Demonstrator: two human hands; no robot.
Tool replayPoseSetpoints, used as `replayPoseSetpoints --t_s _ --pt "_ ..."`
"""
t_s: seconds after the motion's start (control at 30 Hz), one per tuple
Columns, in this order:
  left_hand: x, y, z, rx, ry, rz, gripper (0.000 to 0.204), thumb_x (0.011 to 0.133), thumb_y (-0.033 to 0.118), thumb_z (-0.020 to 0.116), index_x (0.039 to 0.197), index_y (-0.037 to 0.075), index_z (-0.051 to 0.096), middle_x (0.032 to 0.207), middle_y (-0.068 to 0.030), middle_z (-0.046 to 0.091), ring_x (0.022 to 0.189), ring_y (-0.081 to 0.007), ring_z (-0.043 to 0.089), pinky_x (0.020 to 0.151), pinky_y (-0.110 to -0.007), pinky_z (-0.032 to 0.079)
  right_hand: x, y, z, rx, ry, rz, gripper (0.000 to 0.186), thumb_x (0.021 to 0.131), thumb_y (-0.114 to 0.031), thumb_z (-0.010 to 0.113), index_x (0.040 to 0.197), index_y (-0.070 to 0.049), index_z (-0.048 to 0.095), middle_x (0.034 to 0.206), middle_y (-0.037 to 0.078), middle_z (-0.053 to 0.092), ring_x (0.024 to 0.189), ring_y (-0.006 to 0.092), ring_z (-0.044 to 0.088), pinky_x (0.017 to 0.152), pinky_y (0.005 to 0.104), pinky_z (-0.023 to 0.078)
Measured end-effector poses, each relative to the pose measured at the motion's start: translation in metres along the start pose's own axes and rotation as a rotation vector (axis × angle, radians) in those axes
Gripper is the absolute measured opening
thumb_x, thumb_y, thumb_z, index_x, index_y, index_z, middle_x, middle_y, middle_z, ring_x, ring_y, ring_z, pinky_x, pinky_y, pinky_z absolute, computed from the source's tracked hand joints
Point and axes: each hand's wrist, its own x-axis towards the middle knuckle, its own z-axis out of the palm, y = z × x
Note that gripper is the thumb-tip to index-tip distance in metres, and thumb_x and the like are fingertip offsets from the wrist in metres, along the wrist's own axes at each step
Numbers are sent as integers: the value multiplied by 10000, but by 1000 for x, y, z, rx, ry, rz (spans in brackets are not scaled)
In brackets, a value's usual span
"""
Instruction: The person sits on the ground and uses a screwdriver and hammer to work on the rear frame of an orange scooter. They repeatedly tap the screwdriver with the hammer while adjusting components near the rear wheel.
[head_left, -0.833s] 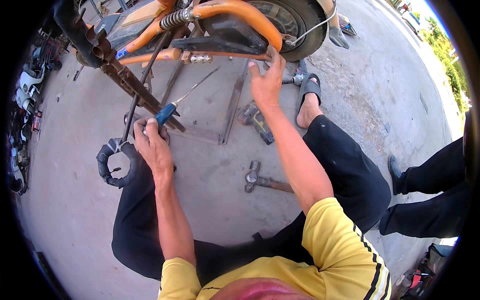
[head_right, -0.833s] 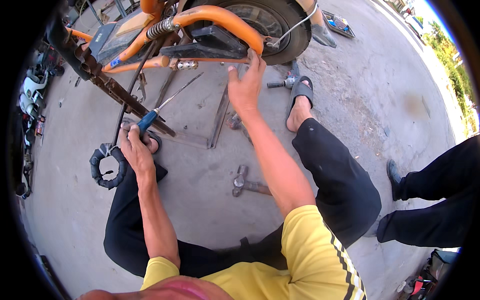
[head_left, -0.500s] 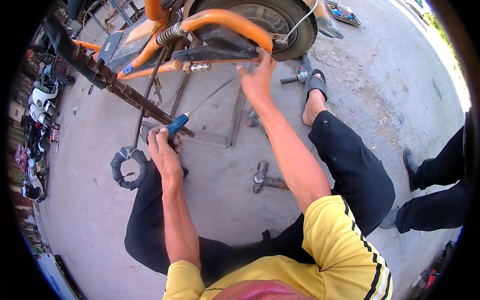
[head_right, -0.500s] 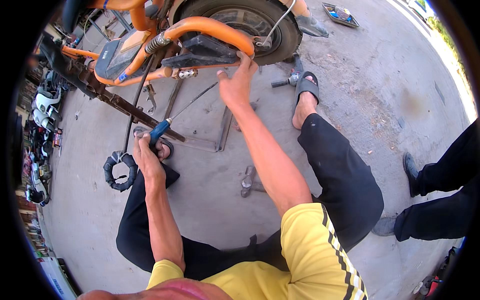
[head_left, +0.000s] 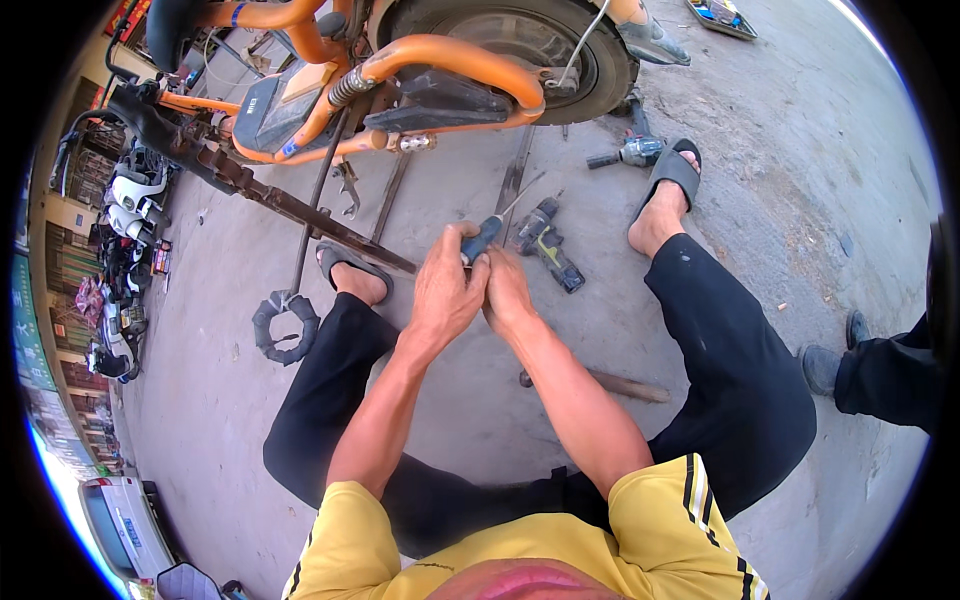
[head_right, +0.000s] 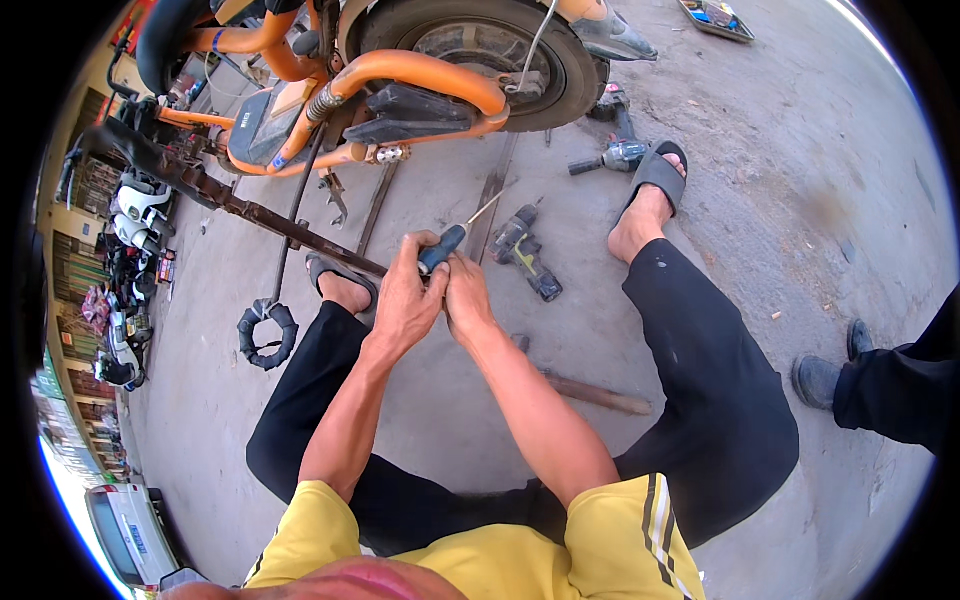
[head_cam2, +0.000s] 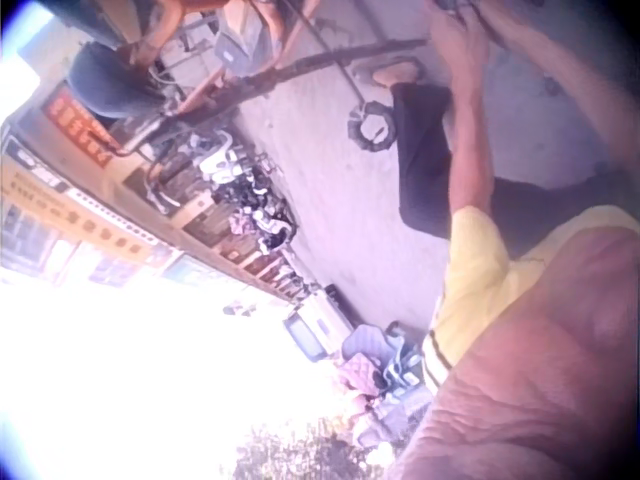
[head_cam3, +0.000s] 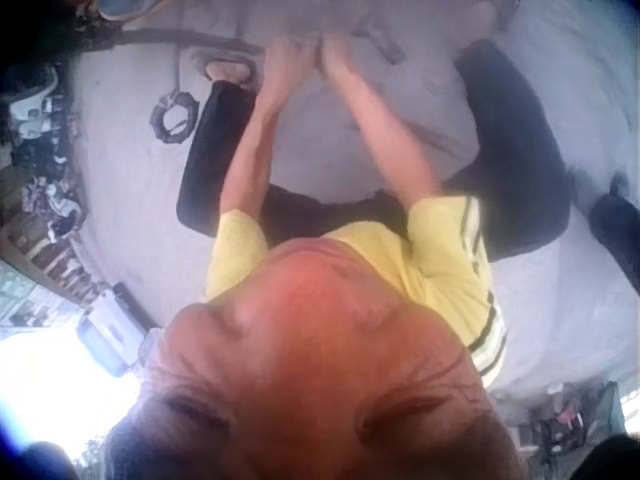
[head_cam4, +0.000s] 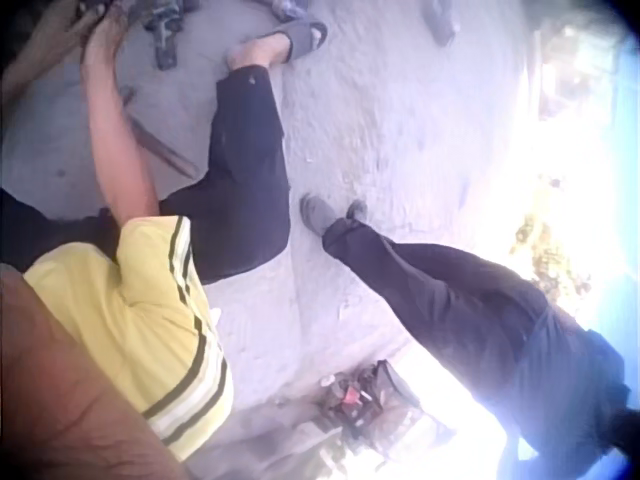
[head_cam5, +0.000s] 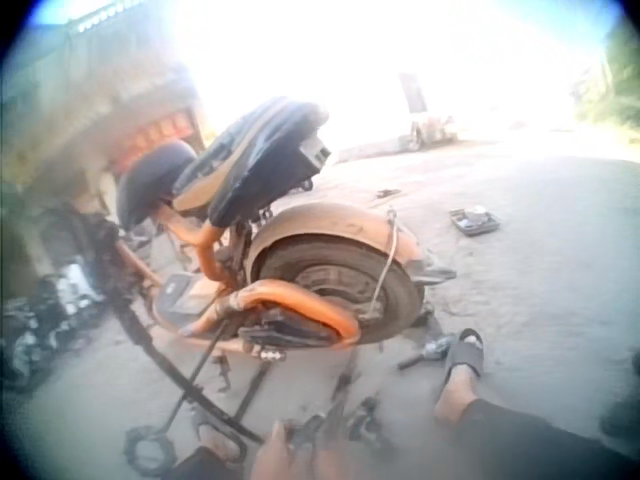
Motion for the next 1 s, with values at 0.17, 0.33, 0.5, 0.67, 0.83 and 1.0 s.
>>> replayPoseSetpoints --t_s 0.17,0.33,0.5,0.67,0.83,1.0 --pt "14 33 -12 175 -135 76 359 937 100 674 1262 33 534 1109 -238 668 994 -458 645 861 -510 524 -6 -6 0 239 -17 -136 363 1028 -127 382 1353 -44 521 1216 81 606 1109 182 615 957 364 531" --pt "-9 24 -10 133 -85 -62 334 934 104 691 1145 -15 461 1029 -269 682 965 -484 660 839 -516 524 -21 -19 11 118 -23 -227 329 1040 -164 487 1313 -1 572 1217 112 666 1103 182 639 964 340 519" --pt "-43 -2 -15 -85 44 -97 316 990 102 622 1143 -1 366 946 -233 646 871 -353 668 802 -432 520 -39 -23 30 -577 -110 -325 302 1034 -257 642 1109 36 646 902 65 700 859 122 630 796 302 520" --pt "-57 -8 -27 -310 180 -192 388 1051 148 536 1365 -14 376 1132 -236 654 1008 -298 660 873 -402 518 -36 -19 53 -700 -242 -290 299 1036 -275 630 1060 22 659 826 49 668 740 121 602 660 313 503" --pt "-50 -25 -32 -410 225 -182 389 1065 157 524 1393 -12 403 1249 -277 665 1140 -334 684 958 -412 522 -23 -21 70 -798 -291 -267 298 1042 -273 618 1061 21 663 838 41 659 749 105 584 656 293 485" --pt "-29 -37 -37 -486 216 -174 407 1067 182 537 1410 -7 424 1274 -272 669 1197 -378 674 996 -443 515 -3 -21 80 -728 -291 -237 287 1054 -261 615 1101 16 675 890 14 633 815 72 559 708 261 475"
